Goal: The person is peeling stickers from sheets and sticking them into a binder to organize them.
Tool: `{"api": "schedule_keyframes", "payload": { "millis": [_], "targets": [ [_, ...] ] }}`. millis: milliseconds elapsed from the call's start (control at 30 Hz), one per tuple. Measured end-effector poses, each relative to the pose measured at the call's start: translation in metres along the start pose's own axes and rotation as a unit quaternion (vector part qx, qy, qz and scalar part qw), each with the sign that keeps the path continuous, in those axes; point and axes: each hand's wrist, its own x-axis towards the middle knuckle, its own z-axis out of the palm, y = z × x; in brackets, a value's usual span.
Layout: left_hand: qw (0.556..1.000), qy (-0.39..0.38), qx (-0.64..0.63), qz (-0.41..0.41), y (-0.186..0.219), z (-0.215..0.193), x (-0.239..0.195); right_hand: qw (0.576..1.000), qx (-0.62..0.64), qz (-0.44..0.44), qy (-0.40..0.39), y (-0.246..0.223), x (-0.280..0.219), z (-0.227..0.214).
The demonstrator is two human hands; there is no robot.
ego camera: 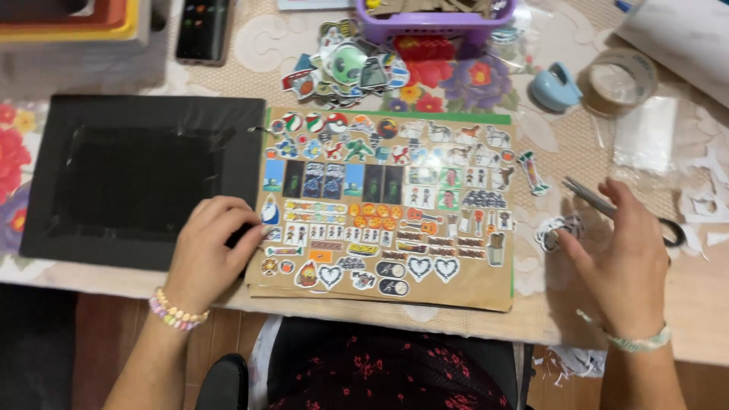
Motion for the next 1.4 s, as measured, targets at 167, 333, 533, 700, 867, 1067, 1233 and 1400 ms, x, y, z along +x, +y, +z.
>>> {"api": "schedule_keyframes", "payload": {
  "millis": [167,333,533,700,867,1067,1233,1400],
  "targets": [
    [0.998,-0.031,-0.017,-0.043,-0.002,0.003,-0.014,0.991,0.097,-0.064,-0.067,-0.07,0.032,0.002],
    [0.994,-0.092,-0.048,-0.029,-0.006,-0.001,-0.021,0.964,0.14,-0.181,-0.139,-0.112,0.065,0.013],
    [0.995,-0.029,-0.076,0.06,-0.019,-0.001,-0.038,0.922,0.143,-0.268,-0.242,-0.142,0.1,0.036],
    [0.995,-0.005,-0.047,0.09,-0.037,-0.001,-0.057,0.943,0.091,-0.264,-0.183,-0.128,0.113,0.053],
    [0.998,-0.027,-0.012,0.06,-0.039,-0.01,-0.058,0.967,0.09,-0.165,-0.173,-0.145,0.101,0.03],
    [0.994,-0.057,0.046,0.078,-0.042,-0.018,-0.049,0.936,0.205,-0.242,-0.155,-0.189,0.044,0.018],
    [0.992,-0.052,0.058,0.097,-0.025,-0.04,-0.035,0.888,0.216,-0.39,-0.112,-0.213,0.0,0.016],
    [0.984,-0.02,0.088,0.153,0.003,-0.081,-0.009,0.935,0.138,-0.326,-0.032,-0.206,-0.02,-0.002]
  ]
}}
